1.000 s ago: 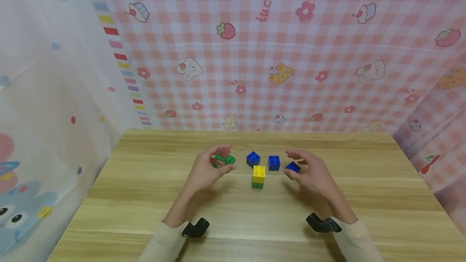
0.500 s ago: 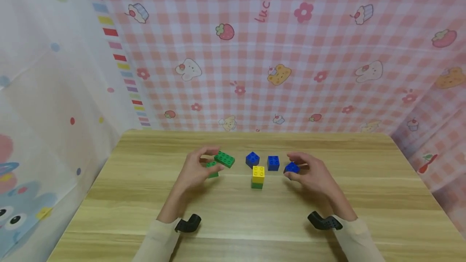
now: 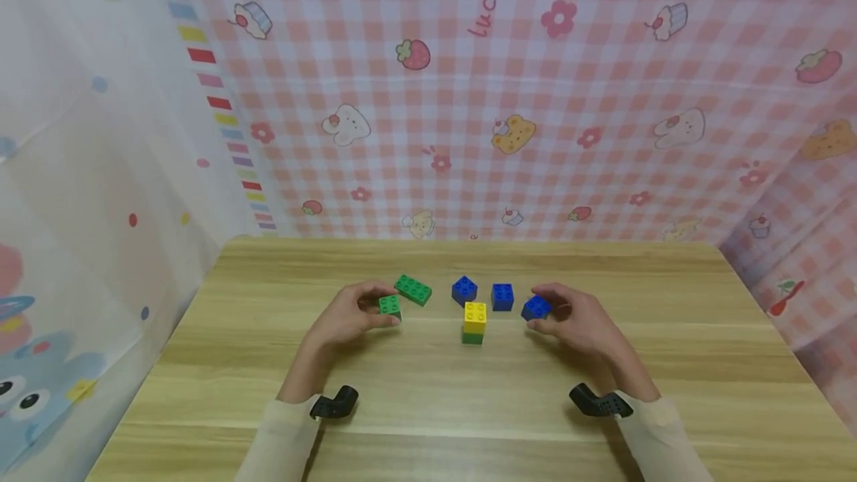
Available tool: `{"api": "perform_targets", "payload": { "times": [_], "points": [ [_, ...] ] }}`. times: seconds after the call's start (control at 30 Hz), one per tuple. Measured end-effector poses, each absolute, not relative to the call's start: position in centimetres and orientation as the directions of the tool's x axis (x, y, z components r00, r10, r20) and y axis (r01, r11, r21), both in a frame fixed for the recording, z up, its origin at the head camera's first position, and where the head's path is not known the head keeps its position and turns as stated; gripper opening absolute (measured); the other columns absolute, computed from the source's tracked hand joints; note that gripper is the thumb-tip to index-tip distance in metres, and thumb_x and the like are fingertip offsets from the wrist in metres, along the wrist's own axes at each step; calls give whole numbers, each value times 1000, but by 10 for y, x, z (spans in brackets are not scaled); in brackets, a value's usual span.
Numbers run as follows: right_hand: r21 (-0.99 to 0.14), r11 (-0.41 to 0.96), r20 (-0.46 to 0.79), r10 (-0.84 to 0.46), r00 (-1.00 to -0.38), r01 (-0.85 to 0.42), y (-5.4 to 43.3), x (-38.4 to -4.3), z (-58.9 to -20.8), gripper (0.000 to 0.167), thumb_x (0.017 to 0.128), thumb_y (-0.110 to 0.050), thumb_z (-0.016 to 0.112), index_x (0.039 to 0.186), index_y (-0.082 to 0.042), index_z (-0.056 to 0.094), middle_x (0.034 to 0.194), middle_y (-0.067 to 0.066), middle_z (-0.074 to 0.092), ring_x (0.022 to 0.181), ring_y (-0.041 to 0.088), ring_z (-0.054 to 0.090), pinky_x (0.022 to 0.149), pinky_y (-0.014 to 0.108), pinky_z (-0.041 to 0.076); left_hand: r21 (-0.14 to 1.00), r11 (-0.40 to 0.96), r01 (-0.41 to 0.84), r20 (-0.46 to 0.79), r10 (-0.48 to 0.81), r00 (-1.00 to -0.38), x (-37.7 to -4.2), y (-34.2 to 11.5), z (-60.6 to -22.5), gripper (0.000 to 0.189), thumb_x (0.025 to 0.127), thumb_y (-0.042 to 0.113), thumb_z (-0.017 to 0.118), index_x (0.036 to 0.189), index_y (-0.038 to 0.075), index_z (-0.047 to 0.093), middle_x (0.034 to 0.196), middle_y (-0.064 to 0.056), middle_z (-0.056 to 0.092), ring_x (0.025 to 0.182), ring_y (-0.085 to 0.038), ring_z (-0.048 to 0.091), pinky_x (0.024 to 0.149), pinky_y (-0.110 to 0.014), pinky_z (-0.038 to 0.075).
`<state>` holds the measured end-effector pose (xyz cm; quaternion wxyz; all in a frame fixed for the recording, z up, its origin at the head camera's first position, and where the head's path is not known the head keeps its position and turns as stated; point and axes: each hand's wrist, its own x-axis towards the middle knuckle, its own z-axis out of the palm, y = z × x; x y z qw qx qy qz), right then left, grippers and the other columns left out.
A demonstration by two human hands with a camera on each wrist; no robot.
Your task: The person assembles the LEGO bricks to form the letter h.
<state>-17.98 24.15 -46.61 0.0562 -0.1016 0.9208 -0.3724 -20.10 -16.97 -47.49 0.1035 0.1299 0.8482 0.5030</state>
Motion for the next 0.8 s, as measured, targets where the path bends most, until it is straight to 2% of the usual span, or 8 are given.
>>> {"api": "perform_targets", "payload": {
  "times": [0.1,0.23,0.5,0.8],
  "points": [
    [-691,710,-36,-225,-974,-138,241,-180,-467,59,89,-32,81,139,-8,61,136,15,65,121,34,63,105,52,53,878,468,104,-56,316,-947,-201,-171,-475,44,84,12,85,125,6,69,110,-12,72,94,-19,66,83,-26,55],
    [-680,722,-42,-214,-976,-130,240,-179,-467,58,89,-33,81,138,-8,61,137,17,65,126,37,62,108,53,51,890,452,61,-82,291,-953,-202,-170,-477,43,83,12,85,122,6,70,106,-11,72,91,-17,65,80,-24,54],
    [-673,730,-28,-187,-982,-120,241,-179,-467,44,89,-30,81,123,-7,65,113,11,71,101,24,64,93,45,56,899,435,54,-82,287,-954,-203,-170,-480,40,81,9,86,119,6,72,103,-11,73,88,-17,66,79,-27,56],
    [-672,727,-15,-206,-978,-143,240,-178,-468,36,90,-25,80,118,-8,66,106,8,71,97,22,64,90,43,57,896,437,74,-68,301,-951,-200,-171,-484,37,80,6,86,115,7,74,101,-9,75,87,-15,68,80,-26,57]
  ]
}}
